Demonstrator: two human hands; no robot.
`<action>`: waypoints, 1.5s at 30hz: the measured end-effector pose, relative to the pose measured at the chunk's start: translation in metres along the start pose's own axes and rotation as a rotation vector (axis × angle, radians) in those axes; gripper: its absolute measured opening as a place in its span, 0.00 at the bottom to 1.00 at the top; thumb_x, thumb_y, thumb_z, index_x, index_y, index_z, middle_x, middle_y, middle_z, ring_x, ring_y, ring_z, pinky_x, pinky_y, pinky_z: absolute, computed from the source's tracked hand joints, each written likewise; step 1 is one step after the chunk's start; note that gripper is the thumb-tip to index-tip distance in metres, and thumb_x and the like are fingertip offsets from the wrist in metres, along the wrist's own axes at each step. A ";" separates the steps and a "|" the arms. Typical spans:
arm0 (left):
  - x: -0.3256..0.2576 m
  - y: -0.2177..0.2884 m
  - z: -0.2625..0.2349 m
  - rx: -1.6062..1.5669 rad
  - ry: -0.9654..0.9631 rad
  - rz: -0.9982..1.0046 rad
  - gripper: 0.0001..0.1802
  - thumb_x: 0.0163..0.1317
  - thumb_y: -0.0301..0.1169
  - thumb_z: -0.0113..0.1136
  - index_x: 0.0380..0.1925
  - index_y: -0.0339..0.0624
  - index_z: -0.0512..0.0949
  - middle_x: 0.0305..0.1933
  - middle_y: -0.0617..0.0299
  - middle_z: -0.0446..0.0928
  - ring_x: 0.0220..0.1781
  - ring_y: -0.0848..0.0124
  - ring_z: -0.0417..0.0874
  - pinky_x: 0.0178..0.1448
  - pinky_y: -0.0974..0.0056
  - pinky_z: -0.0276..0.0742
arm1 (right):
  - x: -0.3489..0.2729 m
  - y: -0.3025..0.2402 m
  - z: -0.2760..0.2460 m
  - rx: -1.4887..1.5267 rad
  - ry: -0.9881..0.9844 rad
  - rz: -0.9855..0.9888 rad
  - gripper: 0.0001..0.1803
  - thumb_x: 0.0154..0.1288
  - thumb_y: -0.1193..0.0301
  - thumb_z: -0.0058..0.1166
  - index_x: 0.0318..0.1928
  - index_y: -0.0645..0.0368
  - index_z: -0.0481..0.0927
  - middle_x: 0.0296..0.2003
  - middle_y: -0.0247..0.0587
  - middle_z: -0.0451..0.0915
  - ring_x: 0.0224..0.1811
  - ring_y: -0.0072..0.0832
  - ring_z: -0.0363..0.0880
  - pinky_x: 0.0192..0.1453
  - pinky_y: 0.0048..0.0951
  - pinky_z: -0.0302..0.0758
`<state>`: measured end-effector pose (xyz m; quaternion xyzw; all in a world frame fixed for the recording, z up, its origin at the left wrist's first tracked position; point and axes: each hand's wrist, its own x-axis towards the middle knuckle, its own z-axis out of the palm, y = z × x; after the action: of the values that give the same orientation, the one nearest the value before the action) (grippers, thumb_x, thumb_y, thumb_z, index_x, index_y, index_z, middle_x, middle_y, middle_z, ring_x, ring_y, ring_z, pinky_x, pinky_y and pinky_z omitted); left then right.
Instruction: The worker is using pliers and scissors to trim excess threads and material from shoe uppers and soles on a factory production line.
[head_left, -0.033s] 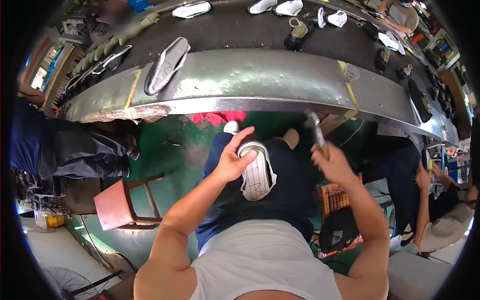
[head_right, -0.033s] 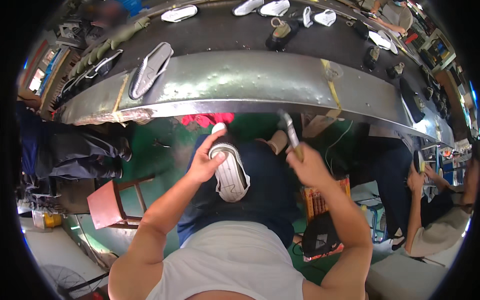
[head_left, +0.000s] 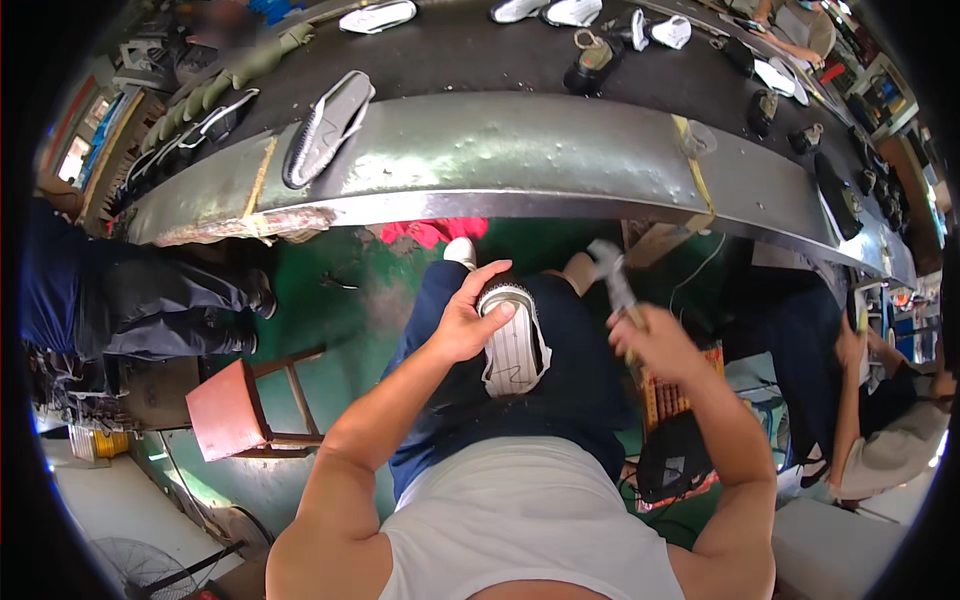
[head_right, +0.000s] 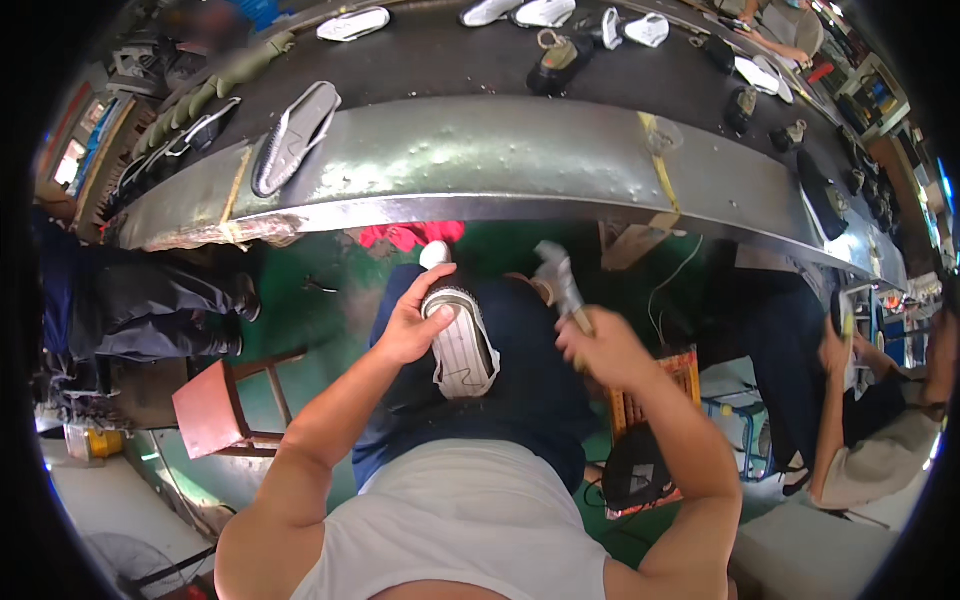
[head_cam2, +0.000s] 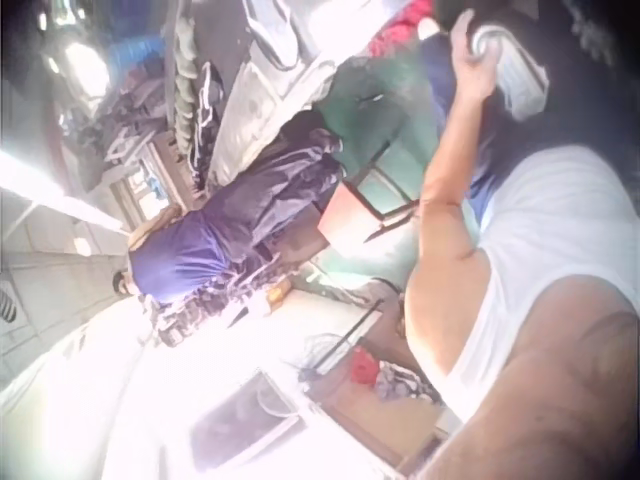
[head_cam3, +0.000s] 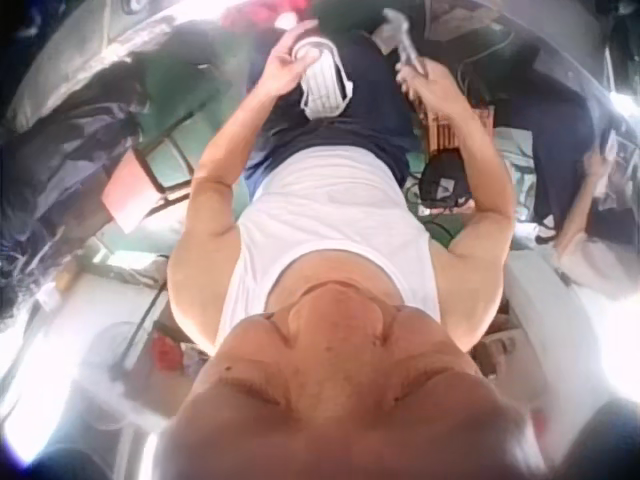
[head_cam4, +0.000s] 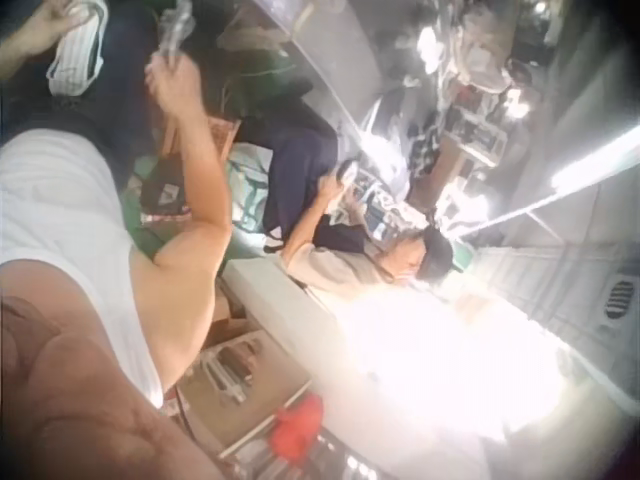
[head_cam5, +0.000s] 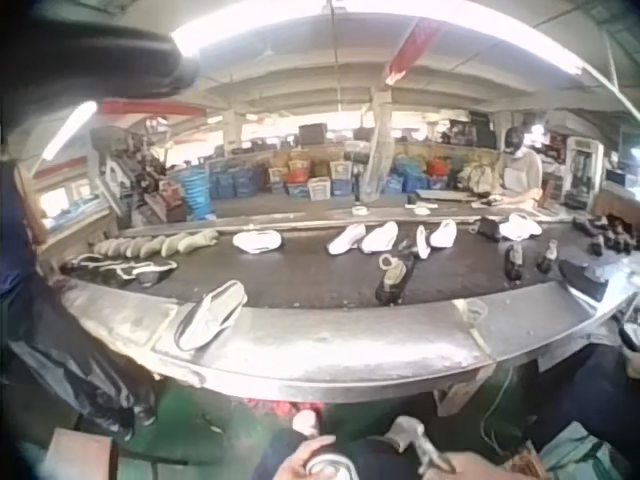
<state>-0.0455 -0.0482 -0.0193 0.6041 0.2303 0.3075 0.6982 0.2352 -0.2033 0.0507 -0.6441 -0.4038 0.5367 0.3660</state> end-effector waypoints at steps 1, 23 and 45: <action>0.000 -0.005 0.002 -0.014 0.013 -0.022 0.34 0.67 0.30 0.65 0.71 0.45 0.62 0.58 0.63 0.71 0.58 0.74 0.72 0.65 0.67 0.68 | -0.012 0.004 0.015 0.024 -0.089 0.050 0.13 0.71 0.66 0.55 0.47 0.63 0.80 0.32 0.34 0.83 0.30 0.19 0.80 0.36 0.23 0.76; 0.017 -0.016 -0.026 0.367 0.016 0.075 0.23 0.70 0.31 0.59 0.63 0.42 0.70 0.70 0.53 0.66 0.72 0.62 0.67 0.73 0.61 0.62 | 0.045 0.010 0.070 -0.457 -0.153 -0.202 0.13 0.70 0.68 0.54 0.45 0.67 0.77 0.36 0.57 0.81 0.35 0.54 0.80 0.42 0.42 0.78; 0.041 -0.027 -0.019 -0.033 0.149 -0.353 0.20 0.70 0.30 0.60 0.62 0.45 0.76 0.52 0.60 0.80 0.50 0.75 0.78 0.58 0.68 0.75 | 0.047 0.016 0.078 -0.733 -0.022 -0.193 0.11 0.67 0.70 0.55 0.41 0.68 0.75 0.37 0.58 0.82 0.38 0.53 0.83 0.44 0.47 0.78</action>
<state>-0.0254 -0.0077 -0.0472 0.5184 0.3788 0.2280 0.7320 0.1644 -0.1633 0.0055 -0.6857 -0.6316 0.3265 0.1560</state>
